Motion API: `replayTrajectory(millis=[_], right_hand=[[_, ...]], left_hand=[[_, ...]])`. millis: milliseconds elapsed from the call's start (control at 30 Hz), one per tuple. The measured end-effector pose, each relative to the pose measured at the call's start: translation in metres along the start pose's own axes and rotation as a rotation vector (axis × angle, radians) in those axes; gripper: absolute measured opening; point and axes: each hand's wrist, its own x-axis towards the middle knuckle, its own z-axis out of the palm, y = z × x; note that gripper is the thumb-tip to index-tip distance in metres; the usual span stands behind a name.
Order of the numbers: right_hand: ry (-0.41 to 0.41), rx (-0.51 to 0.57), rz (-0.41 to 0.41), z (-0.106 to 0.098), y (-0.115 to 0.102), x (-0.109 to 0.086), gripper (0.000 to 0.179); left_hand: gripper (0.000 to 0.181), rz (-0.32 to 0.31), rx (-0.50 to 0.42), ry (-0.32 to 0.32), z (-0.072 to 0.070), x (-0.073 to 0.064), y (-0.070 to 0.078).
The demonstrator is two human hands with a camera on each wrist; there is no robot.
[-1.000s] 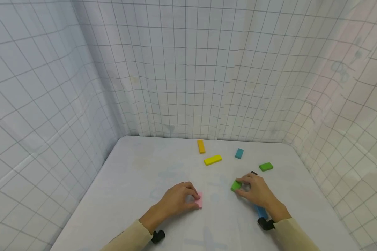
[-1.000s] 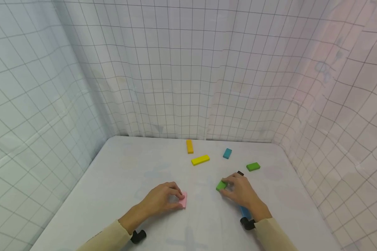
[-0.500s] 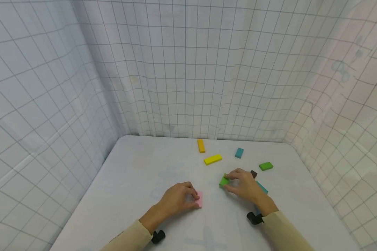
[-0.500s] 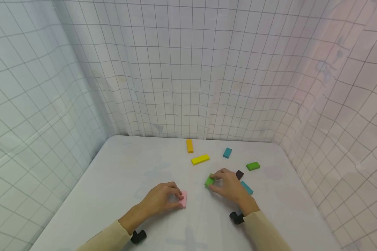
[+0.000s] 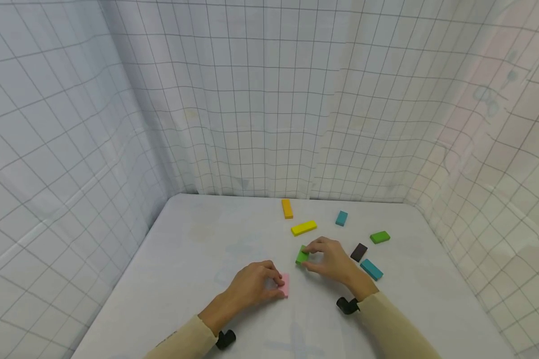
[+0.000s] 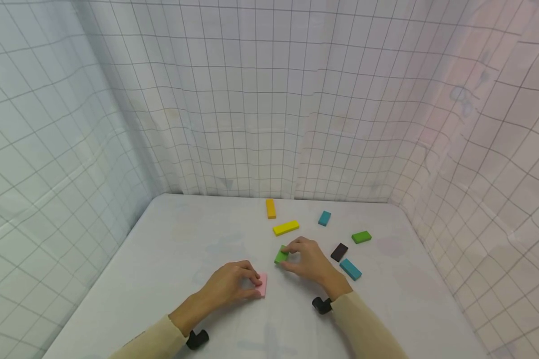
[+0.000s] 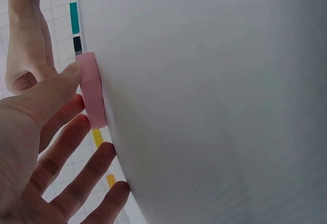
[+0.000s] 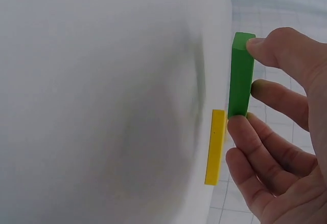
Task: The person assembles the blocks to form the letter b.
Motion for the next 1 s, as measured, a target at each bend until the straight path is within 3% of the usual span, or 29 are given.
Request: replayTrajectory(millis=[800, 1000], right_hand=[[-0.088, 0.04, -0.115, 0.024, -0.014, 0.025, 0.029], [-0.154, 0.035, -0.075, 0.026, -0.016, 0.026, 0.029]], left_hand=[[0.021, 0.008, -0.005, 0.005, -0.001, -0.001, 0.001], [0.021, 0.013, -0.013, 0.005, -0.001, -0.001, 0.0]])
